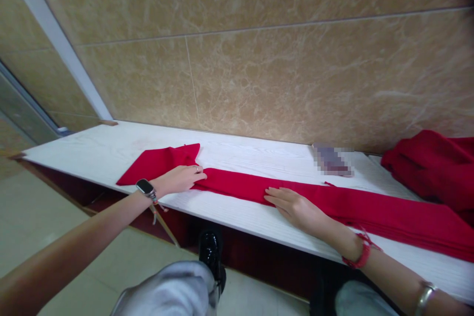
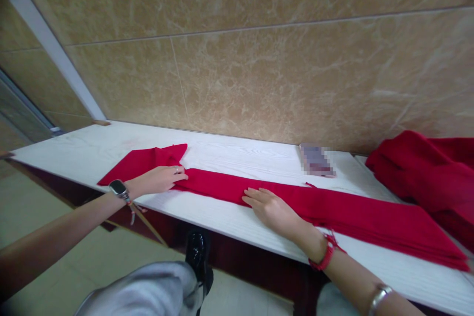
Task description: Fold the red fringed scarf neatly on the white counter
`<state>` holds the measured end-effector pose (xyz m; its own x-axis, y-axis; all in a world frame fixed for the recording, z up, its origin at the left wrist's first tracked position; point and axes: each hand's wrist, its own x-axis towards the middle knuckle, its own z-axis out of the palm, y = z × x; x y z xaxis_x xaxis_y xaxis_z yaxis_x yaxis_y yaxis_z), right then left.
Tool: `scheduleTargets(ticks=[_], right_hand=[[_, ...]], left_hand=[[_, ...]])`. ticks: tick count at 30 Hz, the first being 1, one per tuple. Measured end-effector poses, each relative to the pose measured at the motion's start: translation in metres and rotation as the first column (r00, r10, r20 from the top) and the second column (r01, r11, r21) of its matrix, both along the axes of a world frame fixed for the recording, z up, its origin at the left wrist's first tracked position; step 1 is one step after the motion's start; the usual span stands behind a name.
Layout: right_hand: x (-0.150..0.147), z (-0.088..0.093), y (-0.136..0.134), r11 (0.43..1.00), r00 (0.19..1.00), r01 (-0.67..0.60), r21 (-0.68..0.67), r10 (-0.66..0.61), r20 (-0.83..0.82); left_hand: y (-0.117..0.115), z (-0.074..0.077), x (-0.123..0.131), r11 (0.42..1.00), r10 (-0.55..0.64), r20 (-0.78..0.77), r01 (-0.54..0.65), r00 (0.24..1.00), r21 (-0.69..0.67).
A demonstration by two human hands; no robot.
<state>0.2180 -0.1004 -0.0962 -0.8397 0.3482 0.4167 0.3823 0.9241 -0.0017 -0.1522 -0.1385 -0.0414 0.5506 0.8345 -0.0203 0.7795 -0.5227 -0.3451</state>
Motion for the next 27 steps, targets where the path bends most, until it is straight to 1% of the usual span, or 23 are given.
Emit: scheduleTargets(ticks=[2,5,7,10,12,14,15,16,18,20,21,23,24,27], right_hand=[[0.002,0.001,-0.001,1.000,1.000,0.002,-0.007,-0.002,0.004],[0.005,0.003,-0.001,1.000,1.000,0.017,-0.002,-0.017,-0.001],[0.006,0.003,-0.002,1.000,1.000,0.014,-0.012,-0.014,0.002],[0.007,0.005,-0.005,0.998,1.000,0.011,-0.067,-0.010,0.015],[0.007,0.007,-0.007,0.994,1.000,0.016,-0.109,-0.014,0.020],[0.005,0.011,-0.007,0.990,1.000,0.018,-0.137,-0.015,0.020],[0.005,0.013,-0.006,0.989,0.999,0.032,-0.145,-0.030,0.016],[0.004,0.015,-0.006,0.987,0.998,0.068,-0.146,-0.067,0.008],[0.005,0.018,-0.004,0.969,0.979,0.201,-0.141,-0.203,0.005],[0.007,0.019,-0.003,0.928,0.940,0.342,-0.145,-0.337,0.062],[0.010,0.019,-0.003,0.911,0.922,0.383,-0.152,-0.369,0.114],[0.015,0.018,-0.004,0.899,0.904,0.404,-0.167,-0.366,0.220],[0.018,0.018,-0.005,0.901,0.901,0.399,-0.173,-0.349,0.259],[0.022,0.021,-0.009,0.898,0.893,0.397,-0.187,-0.332,0.304]], left_hand=[[0.000,0.003,0.000,1.000,-0.010,0.008,0.010,1.000,0.006],[-0.005,0.007,0.004,0.999,0.032,0.068,-0.034,0.997,0.031],[-0.009,0.008,0.006,0.999,0.047,0.108,-0.047,0.993,0.000],[-0.012,0.013,0.012,0.996,0.033,0.149,-0.019,0.988,-0.092],[-0.010,0.019,0.024,0.992,-0.003,0.200,0.027,0.980,-0.119],[-0.004,0.023,0.046,0.989,-0.078,0.275,0.109,0.958,-0.100],[0.000,0.022,0.061,0.987,-0.117,0.316,0.145,0.942,-0.067],[0.005,0.018,0.077,0.985,-0.148,0.353,0.168,0.924,-0.027],[0.013,0.005,0.110,0.986,-0.165,0.404,0.166,0.900,0.034],[0.018,-0.011,0.136,0.990,-0.134,0.420,0.136,0.898,0.025],[0.019,-0.019,0.145,0.993,-0.107,0.415,0.121,0.904,-0.006],[0.022,-0.031,0.155,0.991,-0.055,0.382,0.096,0.922,-0.089],[0.023,-0.033,0.156,0.988,-0.031,0.363,0.084,0.931,-0.129],[0.028,-0.032,0.153,0.967,0.030,0.321,0.053,0.947,-0.248]])
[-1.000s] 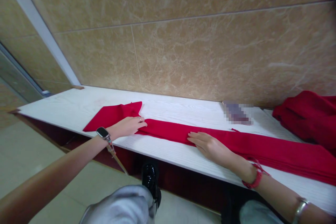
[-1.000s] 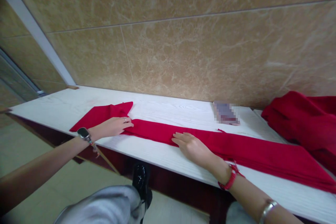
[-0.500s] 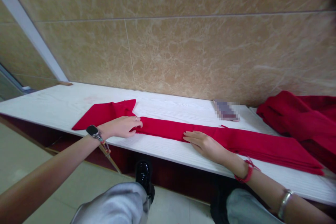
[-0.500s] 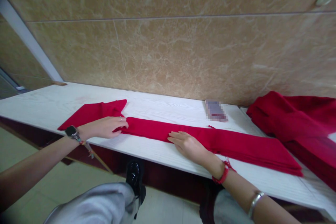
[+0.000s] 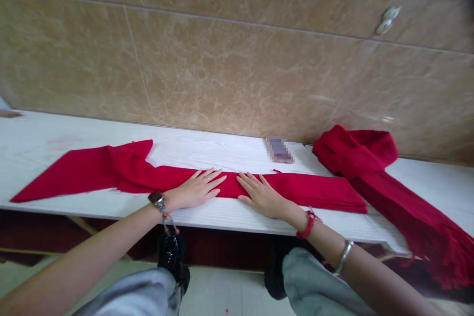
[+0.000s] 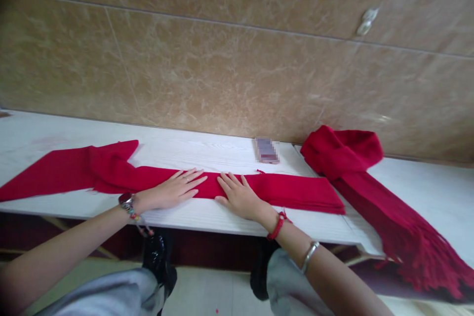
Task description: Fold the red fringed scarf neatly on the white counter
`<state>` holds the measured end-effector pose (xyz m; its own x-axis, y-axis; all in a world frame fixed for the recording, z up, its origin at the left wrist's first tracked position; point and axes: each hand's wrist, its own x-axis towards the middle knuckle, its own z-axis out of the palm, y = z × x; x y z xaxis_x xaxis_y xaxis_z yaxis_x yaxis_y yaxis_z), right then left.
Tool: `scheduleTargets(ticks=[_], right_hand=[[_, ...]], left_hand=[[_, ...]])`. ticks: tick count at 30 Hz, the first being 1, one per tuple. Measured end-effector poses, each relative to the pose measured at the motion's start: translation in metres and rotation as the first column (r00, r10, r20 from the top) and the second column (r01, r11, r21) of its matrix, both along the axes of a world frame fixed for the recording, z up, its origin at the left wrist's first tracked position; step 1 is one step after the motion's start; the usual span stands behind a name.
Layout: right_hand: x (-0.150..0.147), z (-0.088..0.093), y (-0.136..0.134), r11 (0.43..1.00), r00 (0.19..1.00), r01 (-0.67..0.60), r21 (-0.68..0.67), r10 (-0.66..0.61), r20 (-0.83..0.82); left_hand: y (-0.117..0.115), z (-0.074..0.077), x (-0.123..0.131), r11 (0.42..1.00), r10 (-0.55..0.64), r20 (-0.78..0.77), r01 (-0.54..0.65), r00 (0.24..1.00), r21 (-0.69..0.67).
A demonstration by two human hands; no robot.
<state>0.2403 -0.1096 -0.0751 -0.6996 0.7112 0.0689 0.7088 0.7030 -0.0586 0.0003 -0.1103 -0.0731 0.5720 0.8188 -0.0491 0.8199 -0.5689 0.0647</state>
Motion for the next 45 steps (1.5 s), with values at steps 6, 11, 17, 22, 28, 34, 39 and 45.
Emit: scheduleTargets(ticks=[6,11,17,22,28,34,39,45], right_hand=[[-0.008,0.014,-0.008,0.994,0.998,-0.066,-0.091,0.067,0.004],[-0.007,0.009,-0.015,0.991,0.997,-0.068,-0.114,0.072,0.035],[-0.052,0.005,0.006,0.998,0.994,-0.065,0.005,0.065,-0.088],[-0.158,0.021,0.009,0.960,0.947,-0.280,-0.025,0.272,-0.170],[-0.206,0.000,0.013,0.899,0.887,-0.436,-0.038,0.423,-0.183],[-0.201,-0.007,0.014,0.915,0.897,-0.403,-0.021,0.391,-0.207],[-0.204,-0.004,0.014,0.921,0.909,-0.386,-0.048,0.371,-0.189],[-0.204,-0.009,0.016,0.918,0.902,-0.393,-0.047,0.375,-0.214]], left_hand=[[-0.003,0.009,-0.012,0.998,0.033,-0.003,-0.034,0.999,-0.055],[-0.013,0.024,-0.062,0.992,0.064,0.000,-0.063,0.998,0.105],[-0.013,0.069,-0.215,0.719,0.565,0.388,-0.665,0.728,0.201],[-0.035,0.065,-0.310,0.485,0.790,0.433,-0.874,0.434,-0.010],[-0.045,0.044,-0.326,0.533,0.804,0.466,-0.796,0.370,-0.286],[-0.016,0.100,-0.316,0.622,0.533,0.742,-0.783,0.407,-0.016],[-0.017,0.108,-0.334,0.666,0.546,0.294,-0.619,0.785,0.416],[-0.038,0.078,-0.392,0.580,0.780,0.025,-0.737,0.625,0.347]])
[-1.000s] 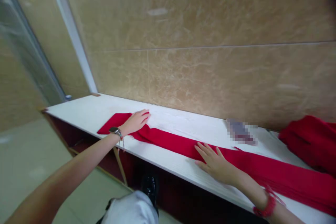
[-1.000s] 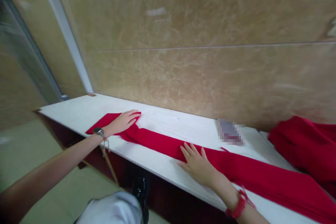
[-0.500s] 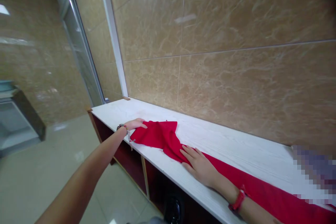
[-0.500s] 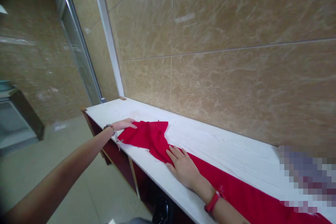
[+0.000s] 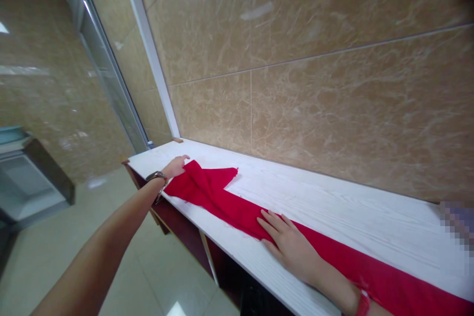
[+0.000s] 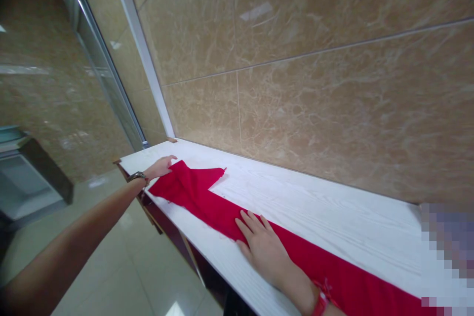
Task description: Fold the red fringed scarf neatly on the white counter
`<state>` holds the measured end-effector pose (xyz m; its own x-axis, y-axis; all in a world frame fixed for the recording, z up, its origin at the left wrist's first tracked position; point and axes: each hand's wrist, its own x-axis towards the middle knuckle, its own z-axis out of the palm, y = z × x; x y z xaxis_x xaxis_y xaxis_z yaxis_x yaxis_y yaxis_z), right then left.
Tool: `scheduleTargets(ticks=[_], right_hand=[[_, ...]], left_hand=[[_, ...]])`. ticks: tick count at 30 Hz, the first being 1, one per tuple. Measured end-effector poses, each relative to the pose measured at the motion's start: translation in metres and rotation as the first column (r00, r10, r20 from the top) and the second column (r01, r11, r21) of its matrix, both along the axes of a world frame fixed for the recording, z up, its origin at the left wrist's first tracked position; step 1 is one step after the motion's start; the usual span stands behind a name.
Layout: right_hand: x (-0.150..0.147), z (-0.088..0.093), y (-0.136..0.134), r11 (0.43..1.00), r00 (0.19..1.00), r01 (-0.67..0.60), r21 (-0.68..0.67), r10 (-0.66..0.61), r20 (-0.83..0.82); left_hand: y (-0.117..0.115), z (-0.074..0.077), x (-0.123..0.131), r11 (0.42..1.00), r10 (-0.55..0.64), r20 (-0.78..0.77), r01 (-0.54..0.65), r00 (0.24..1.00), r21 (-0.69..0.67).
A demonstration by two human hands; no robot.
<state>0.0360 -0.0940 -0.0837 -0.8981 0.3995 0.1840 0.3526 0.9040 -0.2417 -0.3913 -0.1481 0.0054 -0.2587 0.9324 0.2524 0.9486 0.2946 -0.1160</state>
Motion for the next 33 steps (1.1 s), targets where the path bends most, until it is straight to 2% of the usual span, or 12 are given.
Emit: scheduleTargets(ticks=[2,4,7,9,11,14,17,21,24,27,31,33], right_hand=[[0.000,0.001,0.000,1.000,1.000,-0.006,-0.011,0.006,0.006],[0.000,0.002,0.000,1.000,1.000,-0.006,-0.016,0.006,0.007],[0.000,0.002,0.000,1.000,1.000,-0.006,-0.016,0.006,-0.009],[0.000,0.002,0.001,1.000,1.000,-0.012,-0.016,0.012,-0.021],[0.001,0.002,0.001,1.000,1.000,-0.018,-0.011,0.017,-0.025],[0.002,0.002,0.001,1.000,0.999,-0.021,0.009,0.021,-0.030],[0.003,0.001,0.001,0.999,0.999,-0.032,0.027,0.032,-0.036],[0.004,0.003,-0.001,0.998,0.999,-0.040,0.054,0.041,-0.021],[0.004,0.012,-0.006,0.989,0.999,-0.051,0.141,0.049,0.020],[0.009,0.026,-0.015,0.963,0.994,-0.070,0.261,0.045,0.099],[0.024,0.039,-0.029,0.941,0.968,0.031,0.337,-0.113,0.225],[0.031,0.039,-0.034,0.929,0.950,0.091,0.360,-0.189,0.248]], left_hand=[[-0.002,-0.004,-0.005,0.992,-0.086,-0.009,0.085,0.996,-0.091],[-0.002,-0.007,0.002,0.967,-0.211,-0.057,0.200,0.976,-0.157],[0.002,-0.011,0.024,0.883,-0.434,-0.106,0.399,0.895,-0.245],[0.004,-0.013,0.036,0.813,-0.538,-0.088,0.489,0.838,-0.315],[0.000,-0.014,0.039,0.800,-0.549,-0.091,0.492,0.831,-0.343],[-0.017,-0.019,0.032,0.863,-0.463,-0.141,0.409,0.875,-0.297],[-0.041,-0.026,0.025,0.875,-0.438,-0.144,0.385,0.887,-0.293],[-0.058,-0.027,0.037,0.889,-0.410,-0.161,0.354,0.898,-0.290],[-0.047,-0.019,0.069,0.876,-0.427,-0.145,0.368,0.893,-0.311],[-0.025,-0.011,0.123,0.803,-0.542,-0.037,0.505,0.839,-0.317],[0.006,-0.012,0.198,0.711,-0.655,0.158,0.674,0.739,-0.202],[0.021,-0.016,0.223,0.680,-0.648,0.259,0.697,0.716,-0.226]])
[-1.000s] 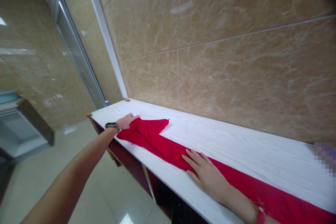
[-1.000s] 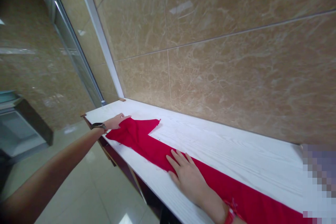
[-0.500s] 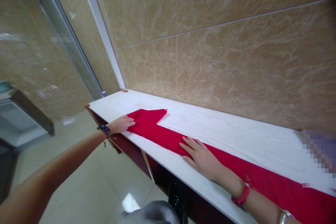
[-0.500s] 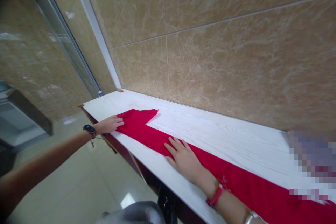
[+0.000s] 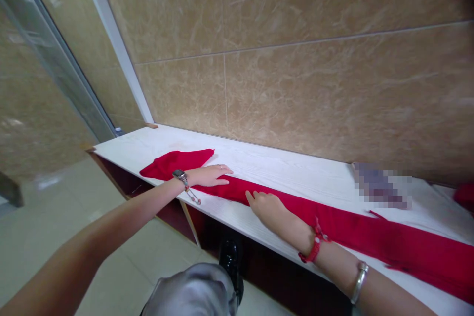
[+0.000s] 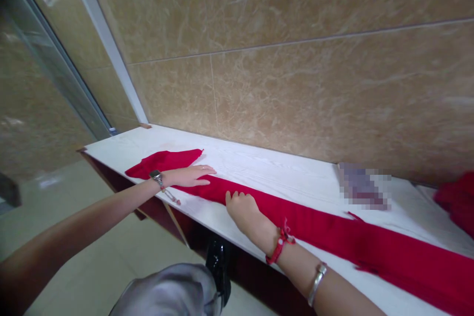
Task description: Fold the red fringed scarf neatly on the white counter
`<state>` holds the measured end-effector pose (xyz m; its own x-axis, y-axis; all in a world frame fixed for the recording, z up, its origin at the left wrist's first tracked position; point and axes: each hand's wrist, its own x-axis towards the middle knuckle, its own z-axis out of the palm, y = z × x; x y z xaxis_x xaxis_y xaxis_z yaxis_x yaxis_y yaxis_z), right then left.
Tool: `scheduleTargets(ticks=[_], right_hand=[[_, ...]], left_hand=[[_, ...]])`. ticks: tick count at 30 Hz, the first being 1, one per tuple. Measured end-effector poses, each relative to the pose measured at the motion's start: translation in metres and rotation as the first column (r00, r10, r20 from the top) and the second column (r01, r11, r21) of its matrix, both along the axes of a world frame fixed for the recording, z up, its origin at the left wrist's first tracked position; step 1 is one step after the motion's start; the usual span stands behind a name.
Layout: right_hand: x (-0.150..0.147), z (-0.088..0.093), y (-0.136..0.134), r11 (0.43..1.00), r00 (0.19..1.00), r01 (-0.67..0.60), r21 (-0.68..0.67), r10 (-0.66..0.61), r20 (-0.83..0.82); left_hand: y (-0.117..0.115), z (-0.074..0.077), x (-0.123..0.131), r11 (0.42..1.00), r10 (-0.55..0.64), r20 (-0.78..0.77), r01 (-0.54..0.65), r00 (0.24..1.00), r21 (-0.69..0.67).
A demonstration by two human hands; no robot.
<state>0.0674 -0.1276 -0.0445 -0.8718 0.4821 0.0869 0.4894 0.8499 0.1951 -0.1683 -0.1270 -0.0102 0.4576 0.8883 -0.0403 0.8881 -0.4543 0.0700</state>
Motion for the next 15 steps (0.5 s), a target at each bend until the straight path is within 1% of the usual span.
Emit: scheduleTargets(ticks=[2,4,6,8,10,12,15], right_hand=[[0.004,-0.002,-0.002,0.999,0.999,0.031,0.005,-0.031,-0.019],[0.007,-0.005,-0.001,0.999,0.997,0.049,0.008,-0.048,-0.053],[0.008,-0.006,0.000,0.997,0.995,0.071,0.006,-0.070,-0.078],[0.010,-0.003,-0.001,0.995,0.993,0.093,-0.020,-0.094,-0.071],[0.013,0.002,-0.004,0.991,0.993,0.114,-0.065,-0.116,-0.032],[0.015,0.006,-0.007,0.986,0.990,0.141,-0.092,-0.141,0.010],[0.019,0.006,-0.010,0.981,0.984,0.177,-0.084,-0.177,0.007]], left_hand=[[0.016,-0.003,0.014,0.992,0.012,0.004,-0.012,1.000,-0.122],[0.033,-0.005,0.022,0.975,0.036,-0.005,-0.036,0.999,-0.221],[0.048,-0.006,0.027,0.958,0.054,0.020,-0.046,0.998,-0.282],[0.059,-0.007,0.033,0.937,0.075,0.078,-0.044,0.994,-0.346],[0.067,-0.007,0.041,0.908,0.089,0.117,-0.033,0.989,-0.417],[0.073,-0.008,0.050,0.881,0.073,0.126,-0.005,0.989,-0.472],[0.078,-0.010,0.061,0.874,0.025,0.161,0.056,0.987,-0.482]])
